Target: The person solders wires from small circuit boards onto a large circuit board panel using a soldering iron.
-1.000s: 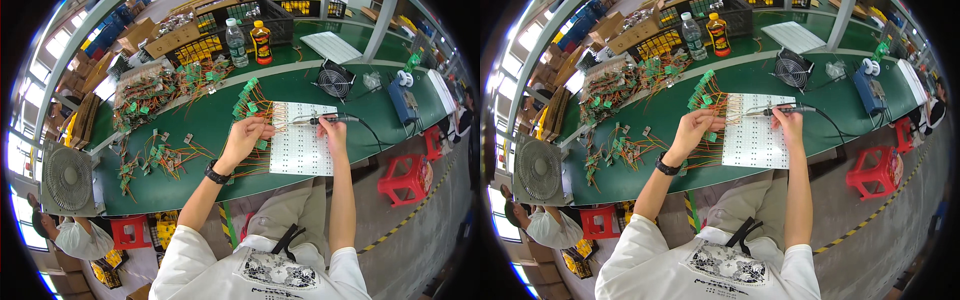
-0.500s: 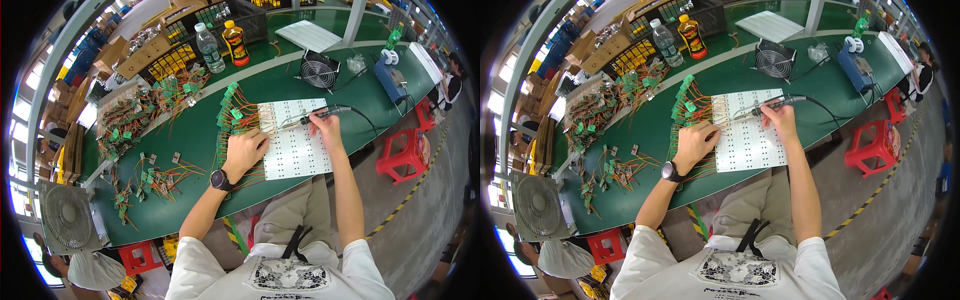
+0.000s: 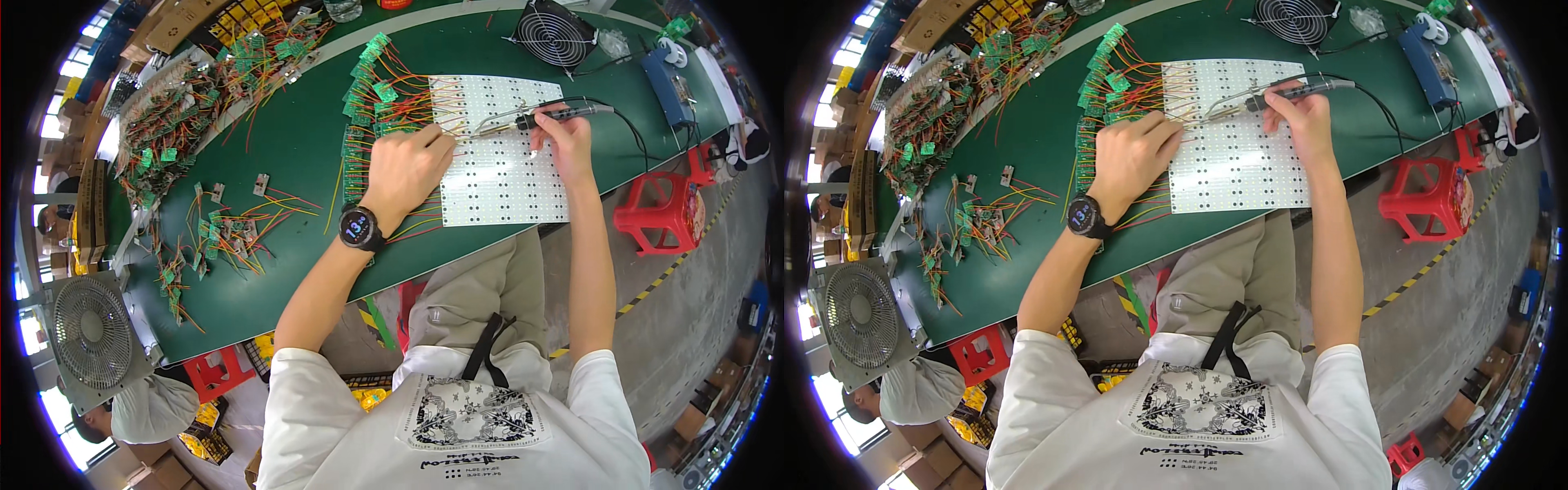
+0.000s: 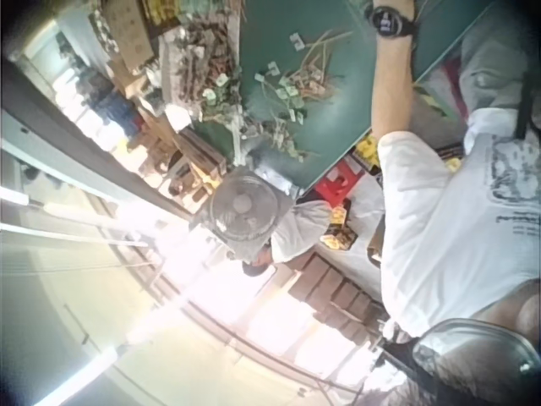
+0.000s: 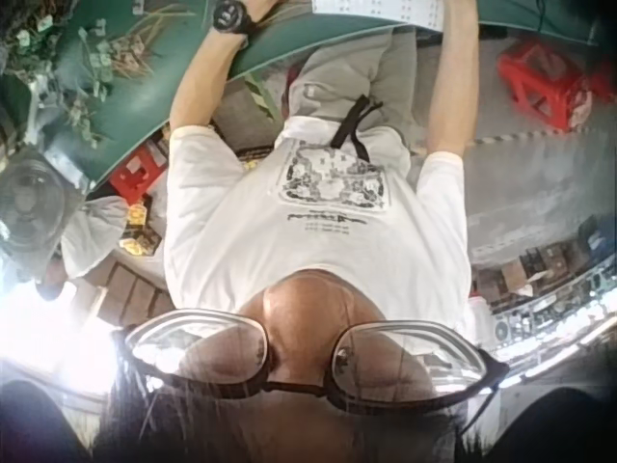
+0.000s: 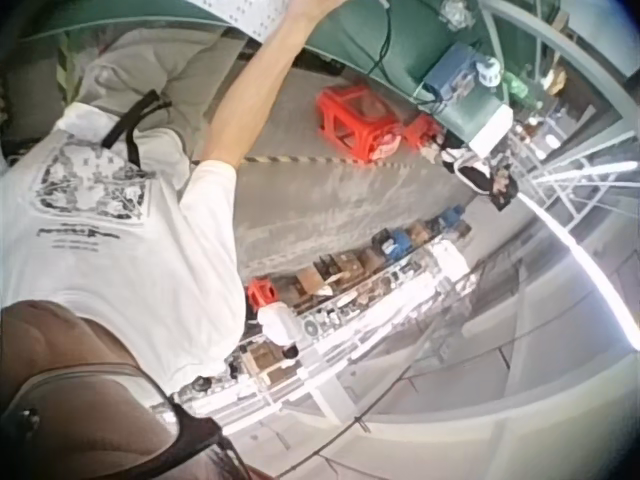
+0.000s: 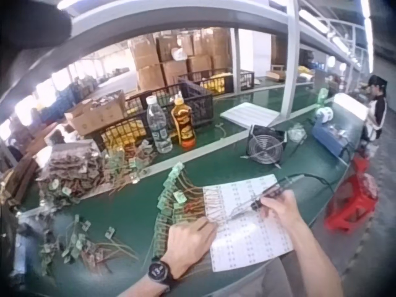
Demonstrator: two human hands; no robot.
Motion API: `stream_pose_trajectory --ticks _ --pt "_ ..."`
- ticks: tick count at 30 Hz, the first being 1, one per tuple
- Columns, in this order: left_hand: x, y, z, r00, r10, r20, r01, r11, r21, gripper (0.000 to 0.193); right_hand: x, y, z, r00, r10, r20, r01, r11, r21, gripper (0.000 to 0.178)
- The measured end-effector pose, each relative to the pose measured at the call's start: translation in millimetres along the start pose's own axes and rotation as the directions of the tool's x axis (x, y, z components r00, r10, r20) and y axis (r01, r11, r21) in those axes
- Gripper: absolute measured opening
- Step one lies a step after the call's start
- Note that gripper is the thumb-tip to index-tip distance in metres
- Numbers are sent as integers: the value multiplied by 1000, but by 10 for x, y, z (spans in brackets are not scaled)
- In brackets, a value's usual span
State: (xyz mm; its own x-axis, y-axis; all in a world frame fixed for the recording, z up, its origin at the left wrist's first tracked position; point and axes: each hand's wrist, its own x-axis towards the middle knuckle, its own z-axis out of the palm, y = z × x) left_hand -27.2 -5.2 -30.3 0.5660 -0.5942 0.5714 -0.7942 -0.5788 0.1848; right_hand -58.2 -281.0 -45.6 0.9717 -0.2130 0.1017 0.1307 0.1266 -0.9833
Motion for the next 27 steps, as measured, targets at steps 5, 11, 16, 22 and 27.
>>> stream_pose_trajectory --ticks 5,11,16,22,27 --pt "-15 27 2 1000 -4 0 4 1000 1 5 -25 5 -1 1000 -1 2 1 1000 -12 19" --pt "6 36 -8 999 3 -35 -3 1000 -20 5 -25 13 -5 999 -38 20 39 999 -23 18" --pt "14 28 -11 999 -5 -32 4 1000 -25 5 -26 -29 16 998 -49 39 49 999 -13 17" --pt "22 31 -16 999 1 -44 -2 999 -41 6 -25 -34 20 998 -45 40 46 999 -21 17" --pt "10 21 -12 999 -6 -34 5 999 -45 6 -28 -25 16 999 -46 29 47 998 -48 17"
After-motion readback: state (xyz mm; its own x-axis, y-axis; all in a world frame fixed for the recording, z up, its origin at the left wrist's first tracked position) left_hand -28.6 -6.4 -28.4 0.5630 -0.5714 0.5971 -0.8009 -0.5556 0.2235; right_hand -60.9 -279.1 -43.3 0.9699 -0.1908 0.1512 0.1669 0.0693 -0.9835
